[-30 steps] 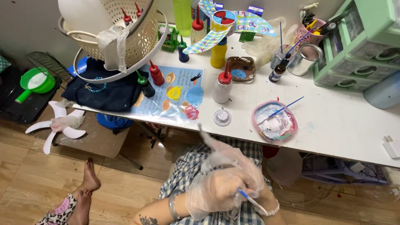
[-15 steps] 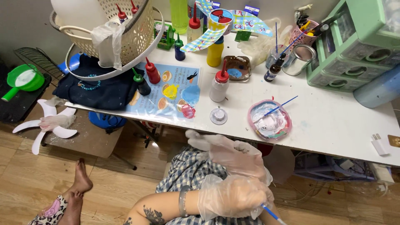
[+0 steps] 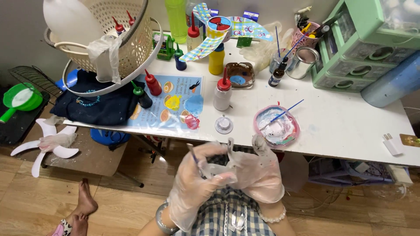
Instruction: Put on protective gloves and mix a substance in a small container using a fine brush.
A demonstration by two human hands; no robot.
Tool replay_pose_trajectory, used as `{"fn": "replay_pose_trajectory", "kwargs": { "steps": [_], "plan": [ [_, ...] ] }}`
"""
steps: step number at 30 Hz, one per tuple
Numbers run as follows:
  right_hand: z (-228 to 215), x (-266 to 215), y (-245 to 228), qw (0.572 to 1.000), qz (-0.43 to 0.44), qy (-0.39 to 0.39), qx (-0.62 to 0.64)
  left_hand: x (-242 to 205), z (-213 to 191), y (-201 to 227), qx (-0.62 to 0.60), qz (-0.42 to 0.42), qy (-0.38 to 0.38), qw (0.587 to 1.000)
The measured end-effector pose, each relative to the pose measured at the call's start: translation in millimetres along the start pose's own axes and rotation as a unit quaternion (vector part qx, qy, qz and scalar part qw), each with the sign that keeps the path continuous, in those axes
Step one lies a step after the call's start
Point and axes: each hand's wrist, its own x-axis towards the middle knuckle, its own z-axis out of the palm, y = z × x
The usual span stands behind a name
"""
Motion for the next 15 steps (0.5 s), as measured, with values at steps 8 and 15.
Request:
{"fn": "replay_pose_trajectory", "kwargs": {
  "steps": [8, 15],
  "plan": [
    [47.2, 8.7, 20.4, 0.987, 0.037, -0.052, -0.147, -9.1, 16.2, -14.0, -0.26, -0.137, 0.051, 0.955],
    [-43.5, -19.2, -19.1, 0.98, -0.039, -0.169, -0.101, -25.4, 18.6, -57.2, -0.266, -0.176, 0.184, 0.93]
  ]
}}
